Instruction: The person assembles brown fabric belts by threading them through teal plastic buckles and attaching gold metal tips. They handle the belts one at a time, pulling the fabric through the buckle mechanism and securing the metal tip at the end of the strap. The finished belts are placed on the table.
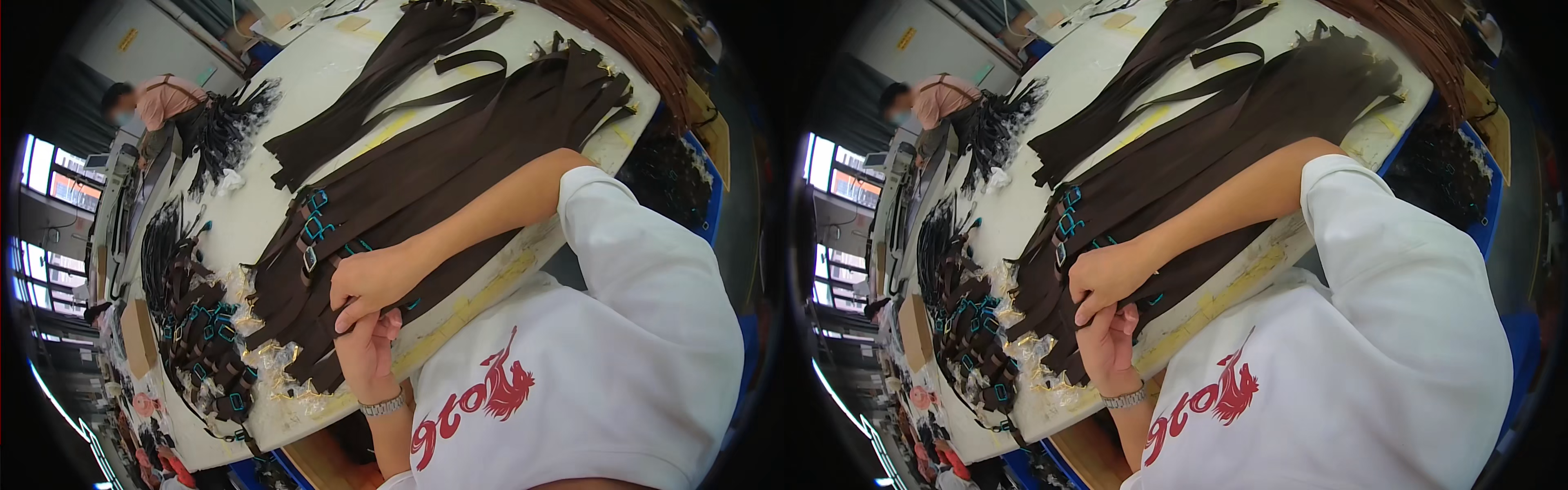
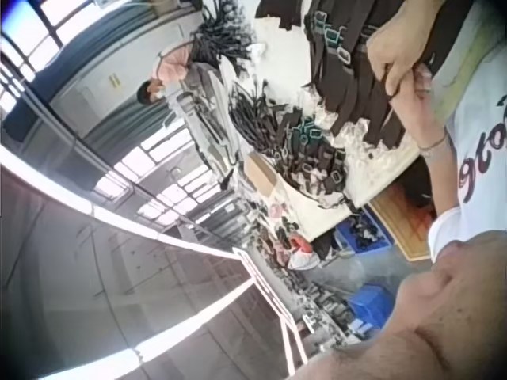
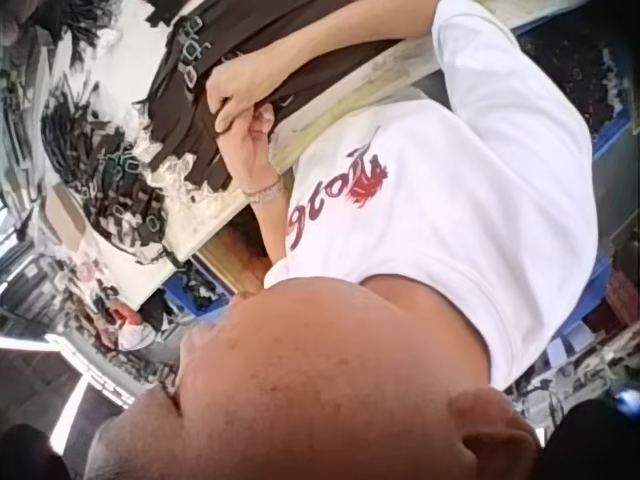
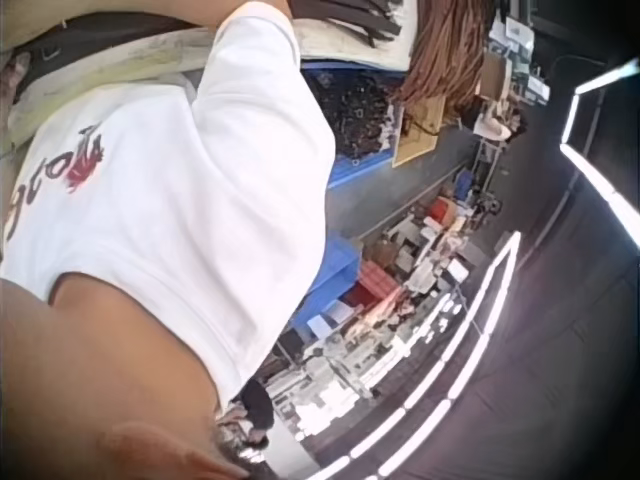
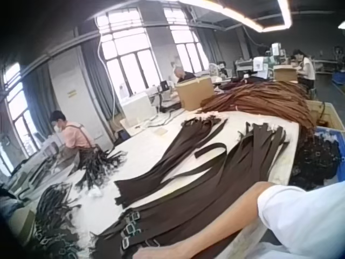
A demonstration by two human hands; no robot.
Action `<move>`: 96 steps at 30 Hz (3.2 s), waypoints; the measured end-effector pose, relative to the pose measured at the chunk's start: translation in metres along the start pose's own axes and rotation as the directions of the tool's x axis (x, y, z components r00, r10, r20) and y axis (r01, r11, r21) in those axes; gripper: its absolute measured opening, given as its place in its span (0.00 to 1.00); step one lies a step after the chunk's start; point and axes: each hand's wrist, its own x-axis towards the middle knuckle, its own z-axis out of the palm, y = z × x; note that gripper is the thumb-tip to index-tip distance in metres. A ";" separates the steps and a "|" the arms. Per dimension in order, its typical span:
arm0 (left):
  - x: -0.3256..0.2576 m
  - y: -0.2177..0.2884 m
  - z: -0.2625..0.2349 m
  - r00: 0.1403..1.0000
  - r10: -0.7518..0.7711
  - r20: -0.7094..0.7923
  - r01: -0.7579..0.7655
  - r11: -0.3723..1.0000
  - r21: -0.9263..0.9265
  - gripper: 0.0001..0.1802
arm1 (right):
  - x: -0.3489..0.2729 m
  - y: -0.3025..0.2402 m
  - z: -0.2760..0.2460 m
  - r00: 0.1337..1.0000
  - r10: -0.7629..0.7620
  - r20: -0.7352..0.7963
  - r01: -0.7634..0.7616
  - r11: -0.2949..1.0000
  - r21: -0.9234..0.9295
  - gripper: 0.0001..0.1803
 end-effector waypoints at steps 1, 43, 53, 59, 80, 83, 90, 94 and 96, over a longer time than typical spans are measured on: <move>-0.006 -0.002 0.007 0.998 -0.026 -0.054 0.023 0.997 -0.070 0.17 | -0.003 0.004 0.006 0.998 -0.004 -0.055 0.007 0.998 0.055 0.22; -0.048 0.126 -0.039 0.589 0.434 0.682 -0.342 -0.630 0.697 0.22 | -0.039 -0.002 0.027 0.967 0.216 0.134 -0.205 0.351 0.914 0.23; -0.019 0.043 -0.006 0.605 0.561 0.565 -0.360 -0.441 0.822 0.26 | -0.058 0.007 0.047 0.956 0.294 0.024 -0.101 0.249 0.963 0.20; -0.031 0.033 -0.013 0.626 0.610 0.486 -0.252 -0.431 0.866 0.24 | -0.047 0.000 0.058 0.981 0.194 0.020 -0.058 0.197 0.979 0.21; -0.094 0.151 0.008 0.953 0.132 0.273 -0.221 -0.314 0.923 0.15 | -0.089 -0.015 0.040 0.942 0.315 -0.113 -0.030 0.414 0.910 0.19; -0.080 0.156 -0.010 0.790 0.311 0.528 -0.208 -0.674 0.709 0.22 | -0.075 -0.014 0.040 0.951 0.243 -0.193 0.061 0.465 0.883 0.20; -0.048 0.088 0.002 0.863 0.340 0.374 -0.307 -0.235 0.922 0.36 | -0.084 -0.021 0.038 0.887 0.381 -0.259 0.011 0.545 0.838 0.18; -0.036 0.053 0.048 0.733 0.277 0.621 -0.531 -0.337 0.777 0.31 | -0.094 -0.026 0.038 0.854 0.441 -0.276 -0.054 0.602 0.797 0.20; -0.039 0.045 0.046 0.776 0.327 0.539 -0.477 -0.254 0.841 0.31 | -0.095 -0.028 0.036 0.851 0.445 -0.279 -0.071 0.623 0.779 0.21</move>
